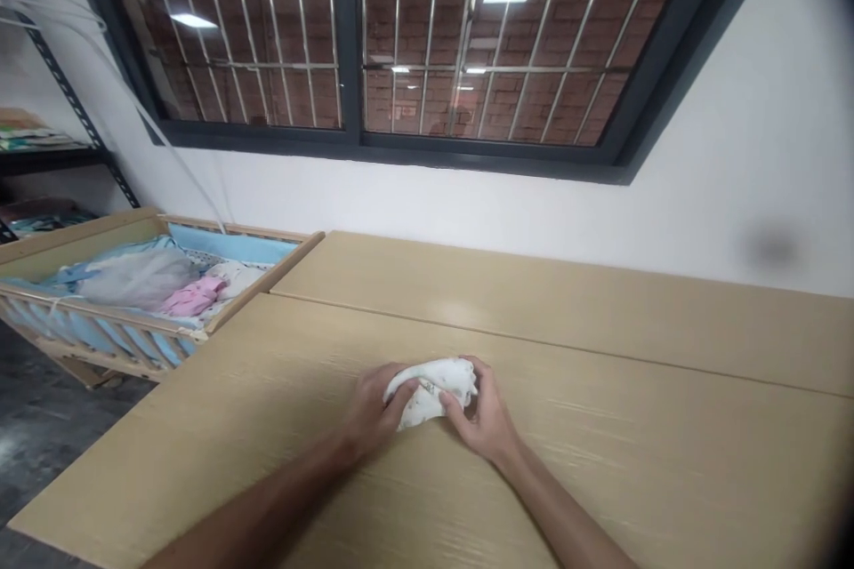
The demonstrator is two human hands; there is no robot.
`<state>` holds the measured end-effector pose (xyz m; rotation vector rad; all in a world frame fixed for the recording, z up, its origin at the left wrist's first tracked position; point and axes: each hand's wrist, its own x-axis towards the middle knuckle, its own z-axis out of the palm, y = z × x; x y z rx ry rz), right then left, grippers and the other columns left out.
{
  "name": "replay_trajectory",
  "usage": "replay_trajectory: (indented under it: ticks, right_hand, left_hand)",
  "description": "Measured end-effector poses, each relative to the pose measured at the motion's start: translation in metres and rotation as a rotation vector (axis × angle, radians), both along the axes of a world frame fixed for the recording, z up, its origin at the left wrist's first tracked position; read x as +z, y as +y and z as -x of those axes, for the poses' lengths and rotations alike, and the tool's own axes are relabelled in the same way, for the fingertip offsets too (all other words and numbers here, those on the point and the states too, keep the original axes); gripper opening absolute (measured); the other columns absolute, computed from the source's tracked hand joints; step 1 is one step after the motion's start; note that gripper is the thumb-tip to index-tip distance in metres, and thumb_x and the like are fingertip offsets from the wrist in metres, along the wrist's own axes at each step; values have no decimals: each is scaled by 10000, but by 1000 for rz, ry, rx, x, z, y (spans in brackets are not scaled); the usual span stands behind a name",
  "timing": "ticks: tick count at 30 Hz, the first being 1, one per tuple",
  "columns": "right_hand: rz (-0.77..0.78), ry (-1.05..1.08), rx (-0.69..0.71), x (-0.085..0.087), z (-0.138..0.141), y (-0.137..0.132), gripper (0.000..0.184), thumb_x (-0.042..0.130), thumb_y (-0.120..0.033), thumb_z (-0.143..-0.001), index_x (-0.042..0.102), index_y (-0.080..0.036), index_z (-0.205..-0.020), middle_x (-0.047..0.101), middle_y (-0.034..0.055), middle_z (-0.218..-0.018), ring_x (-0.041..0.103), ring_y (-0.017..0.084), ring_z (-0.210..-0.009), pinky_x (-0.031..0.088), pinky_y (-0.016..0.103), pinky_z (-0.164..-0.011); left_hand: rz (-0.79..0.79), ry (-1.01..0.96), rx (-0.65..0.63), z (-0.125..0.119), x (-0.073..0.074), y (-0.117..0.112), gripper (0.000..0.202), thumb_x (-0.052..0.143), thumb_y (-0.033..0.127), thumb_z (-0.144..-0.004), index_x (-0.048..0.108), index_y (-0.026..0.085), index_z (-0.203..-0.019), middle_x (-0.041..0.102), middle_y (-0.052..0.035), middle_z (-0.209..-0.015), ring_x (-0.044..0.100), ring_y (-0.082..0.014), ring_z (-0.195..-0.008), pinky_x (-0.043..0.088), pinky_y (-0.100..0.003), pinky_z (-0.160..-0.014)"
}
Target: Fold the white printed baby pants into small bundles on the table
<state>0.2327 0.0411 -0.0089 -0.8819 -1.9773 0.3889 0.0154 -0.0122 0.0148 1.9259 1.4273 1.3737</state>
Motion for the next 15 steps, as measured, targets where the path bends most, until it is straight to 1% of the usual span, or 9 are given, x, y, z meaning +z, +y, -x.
replay_trajectory:
  ticks: [2, 4, 6, 8, 9, 11, 15]
  right_hand:
    - [-31, 50, -18, -2, 1, 0, 551, 612, -405, -929, 388, -164, -1372, 652, 173, -1202, 696, 281, -1034, 606, 415, -856]
    - [-33, 72, -42, 0, 1, 0, 505, 590, -401, -942, 412, -162, -1350, 658, 178, -1206, 694, 283, -1053, 601, 417, -872]
    - [-7, 72, -59, 5, 1, -1, 410, 552, -396, -964, 472, -171, -1297, 687, 158, -1155, 705, 269, -1012, 600, 404, -862]
    - [29, 68, -67, 12, 1, -1, 334, 521, -397, -980, 534, -181, -1234, 712, 135, -1102, 712, 254, -967, 597, 382, -845]
    - [46, 72, -72, 15, 2, -2, 313, 514, -399, -985, 556, -184, -1209, 719, 127, -1090, 712, 247, -957, 593, 371, -839]
    - [79, 83, -87, 20, 3, -2, 289, 520, -403, -985, 587, -188, -1166, 727, 114, -1074, 713, 236, -935, 585, 352, -826]
    - [111, 108, -110, 23, 5, -3, 268, 564, -407, -963, 616, -193, -1117, 736, 93, -1021, 702, 208, -822, 567, 320, -735]
  left_hand:
    - [98, -110, 21, -5, 3, -2, 296, 520, 486, -968, 660, 225, -983, 731, -39, -913, 676, -184, -813, 546, -305, -737]
    - [166, -220, 28, -8, 3, -3, 326, 567, 537, -928, 620, 224, -1003, 723, -42, -920, 679, -186, -791, 546, -296, -670]
    - [249, -329, -11, -11, 1, -3, 391, 595, 576, -896, 562, 228, -1072, 712, -36, -874, 672, -182, -719, 525, -284, -585]
    - [333, -402, -76, -13, -2, -4, 457, 601, 602, -885, 508, 226, -1127, 689, -11, -780, 641, -169, -625, 479, -265, -516]
    - [361, -419, -111, -13, -3, -4, 479, 599, 607, -887, 487, 220, -1146, 676, 1, -742, 623, -163, -592, 457, -257, -499]
    - [380, -418, -168, -14, -5, -6, 496, 594, 598, -901, 463, 209, -1180, 673, 1, -735, 612, -158, -585, 441, -249, -501]
    - [347, -331, -183, -10, -10, -8, 502, 559, 548, -942, 422, 204, -1281, 689, -21, -788, 636, -179, -627, 470, -274, -539]
